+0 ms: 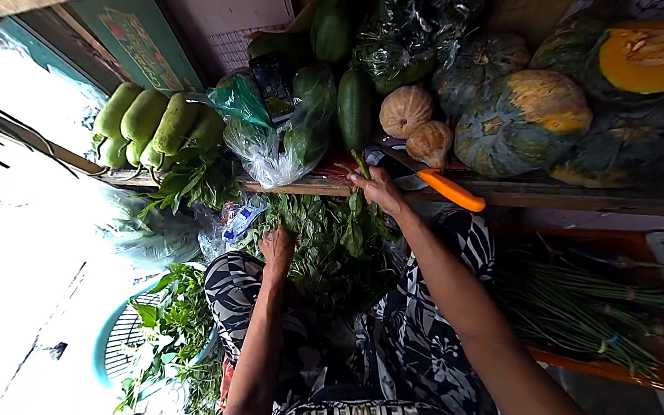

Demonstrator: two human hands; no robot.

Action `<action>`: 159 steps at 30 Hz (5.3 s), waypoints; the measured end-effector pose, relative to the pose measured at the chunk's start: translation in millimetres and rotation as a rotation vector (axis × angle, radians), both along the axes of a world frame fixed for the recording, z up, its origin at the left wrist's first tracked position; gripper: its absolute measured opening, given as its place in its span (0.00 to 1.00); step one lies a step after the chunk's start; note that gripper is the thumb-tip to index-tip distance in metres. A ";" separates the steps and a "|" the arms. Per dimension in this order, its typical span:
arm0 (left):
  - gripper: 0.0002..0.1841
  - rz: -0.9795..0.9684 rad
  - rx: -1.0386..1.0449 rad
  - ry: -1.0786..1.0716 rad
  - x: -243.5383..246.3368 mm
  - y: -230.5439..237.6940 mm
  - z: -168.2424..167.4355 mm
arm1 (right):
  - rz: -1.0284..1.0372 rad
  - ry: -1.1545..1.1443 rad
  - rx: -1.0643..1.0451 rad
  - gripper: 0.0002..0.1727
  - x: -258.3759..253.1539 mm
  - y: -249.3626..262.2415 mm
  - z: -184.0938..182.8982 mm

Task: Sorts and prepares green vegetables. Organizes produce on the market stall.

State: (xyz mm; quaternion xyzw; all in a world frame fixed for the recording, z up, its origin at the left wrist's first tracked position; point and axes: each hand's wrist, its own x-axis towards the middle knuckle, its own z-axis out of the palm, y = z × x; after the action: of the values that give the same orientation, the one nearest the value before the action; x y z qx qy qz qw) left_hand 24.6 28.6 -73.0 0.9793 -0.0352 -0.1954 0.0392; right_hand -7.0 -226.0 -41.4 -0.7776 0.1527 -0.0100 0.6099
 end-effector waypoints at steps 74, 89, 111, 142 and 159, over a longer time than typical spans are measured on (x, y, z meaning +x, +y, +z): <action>0.12 0.228 -1.757 0.306 -24.1 -70.6 18.0 | 0.016 -0.176 -0.282 0.14 -3.7 11.9 5.4; 0.08 0.073 -1.531 0.142 -12.0 -64.0 9.3 | 0.091 -0.045 0.450 0.05 -7.4 26.1 2.6; 0.18 -0.073 -0.772 -0.190 7.6 -43.4 7.4 | 0.070 0.080 0.275 0.11 -7.0 20.6 -1.5; 0.07 0.107 -1.640 0.365 -12.2 -77.5 -29.3 | -0.028 -0.163 0.401 0.12 -9.1 45.8 -18.1; 0.44 -0.273 -1.200 -0.149 -56.6 -91.7 -34.8 | -0.303 -0.285 0.502 0.09 -3.5 -7.4 -0.1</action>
State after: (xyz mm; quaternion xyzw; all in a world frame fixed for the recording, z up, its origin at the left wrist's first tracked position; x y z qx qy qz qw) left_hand -32.0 -63.2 -107.8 0.7841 -0.2664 -0.0759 0.5553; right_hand -10.4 -233.3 -41.5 -0.5621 0.1774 -0.1713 0.7894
